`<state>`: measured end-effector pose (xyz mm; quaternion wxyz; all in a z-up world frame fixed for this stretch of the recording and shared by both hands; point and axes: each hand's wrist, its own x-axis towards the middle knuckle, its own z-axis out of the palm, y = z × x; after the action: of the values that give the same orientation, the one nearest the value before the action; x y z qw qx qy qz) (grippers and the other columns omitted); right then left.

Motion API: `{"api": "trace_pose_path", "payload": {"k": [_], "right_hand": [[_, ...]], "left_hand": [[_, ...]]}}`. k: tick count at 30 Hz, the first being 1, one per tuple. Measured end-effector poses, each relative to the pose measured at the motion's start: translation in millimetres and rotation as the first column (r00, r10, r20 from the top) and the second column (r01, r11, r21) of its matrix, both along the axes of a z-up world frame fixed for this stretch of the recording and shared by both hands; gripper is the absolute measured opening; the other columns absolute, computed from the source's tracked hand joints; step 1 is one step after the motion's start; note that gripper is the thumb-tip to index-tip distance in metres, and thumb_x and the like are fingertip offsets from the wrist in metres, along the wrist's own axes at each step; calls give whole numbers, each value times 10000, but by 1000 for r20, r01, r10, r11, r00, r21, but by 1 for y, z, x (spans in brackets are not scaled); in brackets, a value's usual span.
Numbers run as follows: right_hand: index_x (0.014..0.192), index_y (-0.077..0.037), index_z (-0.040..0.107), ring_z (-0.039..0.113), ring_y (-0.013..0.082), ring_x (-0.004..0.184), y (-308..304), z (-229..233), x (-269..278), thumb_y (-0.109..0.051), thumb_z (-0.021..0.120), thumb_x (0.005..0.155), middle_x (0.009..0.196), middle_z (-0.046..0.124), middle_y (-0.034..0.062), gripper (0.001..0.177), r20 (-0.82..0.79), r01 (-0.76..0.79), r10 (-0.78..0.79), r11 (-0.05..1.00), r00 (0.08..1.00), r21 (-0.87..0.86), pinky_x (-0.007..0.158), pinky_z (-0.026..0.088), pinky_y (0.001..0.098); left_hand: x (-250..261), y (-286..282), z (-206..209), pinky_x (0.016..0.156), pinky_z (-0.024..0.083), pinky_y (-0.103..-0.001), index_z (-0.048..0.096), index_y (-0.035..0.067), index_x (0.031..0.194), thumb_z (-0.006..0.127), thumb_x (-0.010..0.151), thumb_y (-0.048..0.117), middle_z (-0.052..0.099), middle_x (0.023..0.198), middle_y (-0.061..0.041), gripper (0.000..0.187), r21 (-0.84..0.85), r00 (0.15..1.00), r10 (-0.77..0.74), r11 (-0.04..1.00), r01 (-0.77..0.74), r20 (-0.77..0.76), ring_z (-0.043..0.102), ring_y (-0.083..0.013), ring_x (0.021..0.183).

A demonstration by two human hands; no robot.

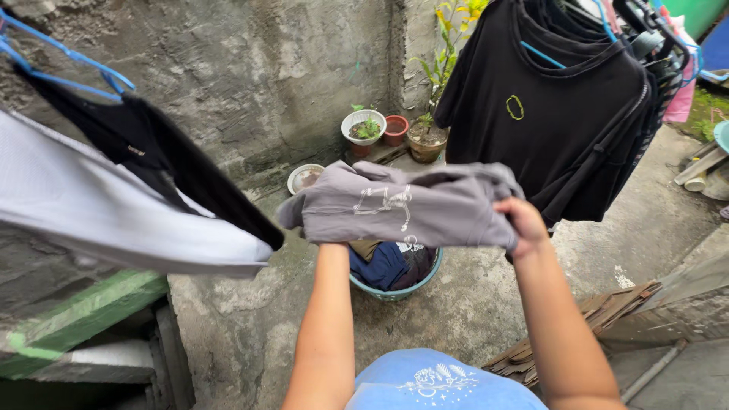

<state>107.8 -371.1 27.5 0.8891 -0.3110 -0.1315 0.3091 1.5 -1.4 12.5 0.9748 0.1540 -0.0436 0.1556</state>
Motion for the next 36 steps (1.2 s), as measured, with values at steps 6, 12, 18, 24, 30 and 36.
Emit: {"api": "trace_pose_path", "payload": {"k": [6, 12, 18, 24, 30, 36], "right_hand": [[1330, 107, 491, 715, 330, 1051, -24, -127, -23, -45, 598, 836, 1241, 642, 230, 527, -266, -123, 58, 964, 962, -234, 897, 623, 450], [1546, -105, 300, 607, 298, 1326, 6, -156, -48, -270, 717, 836, 1471, 569, 165, 839, 32, -28, 158, 367, 987, -930, 1062, 543, 471], [1577, -121, 396, 337, 263, 1497, 55, -64, -16, -526, 613, 884, 1624, 362, 148, 831, 451, 268, 203, 574, 869, -774, 1156, 350, 444], [1474, -41, 481, 465, 213, 1399, 81, -31, 28, -480, 650, 941, 1515, 516, 110, 711, 492, 126, 359, 693, 793, -709, 1149, 353, 363], [1261, -40, 680, 674, 143, 1056, 87, 21, 5, -261, 752, 873, 1179, 724, 39, 452, 193, -246, 409, 797, 892, -552, 955, 526, 320], [1194, -28, 698, 711, 208, 1016, 61, 36, 18, -267, 717, 915, 1132, 744, 99, 368, 82, -76, 126, 888, 989, -453, 910, 579, 386]], "left_hand": [[-15, 2, 32, 915, 581, -372, 562, -67, 1323, 442, 1049, 378, 664, 1231, -210, 536, 118, 996, -88, 989, 86, 12, 679, -278, 1082], [-18, 1, 17, 932, 571, -392, 577, -65, 1311, 457, 1029, 373, 671, 1231, -206, 534, 146, 981, -195, 970, 196, -19, 675, -283, 1097], [-14, -6, -32, 949, 561, -411, 592, -62, 1299, 472, 1008, 368, 679, 1230, -201, 533, 189, 938, -301, 925, 331, -171, 671, -288, 1111], [-8, -7, -40, 966, 551, -431, 607, -60, 1287, 487, 988, 362, 686, 1230, -196, 531, 248, 894, -375, 867, 432, -247, 667, -293, 1125], [-25, 12, -12, 983, 541, -451, 622, -58, 1275, 502, 968, 357, 694, 1230, -192, 530, 378, 882, -360, 804, 458, -304, 663, -298, 1139], [-36, 36, 43, 1000, 531, -470, 636, -55, 1263, 517, 947, 352, 701, 1229, -187, 529, 546, 897, -297, 715, 437, -328, 659, -303, 1153]]}}
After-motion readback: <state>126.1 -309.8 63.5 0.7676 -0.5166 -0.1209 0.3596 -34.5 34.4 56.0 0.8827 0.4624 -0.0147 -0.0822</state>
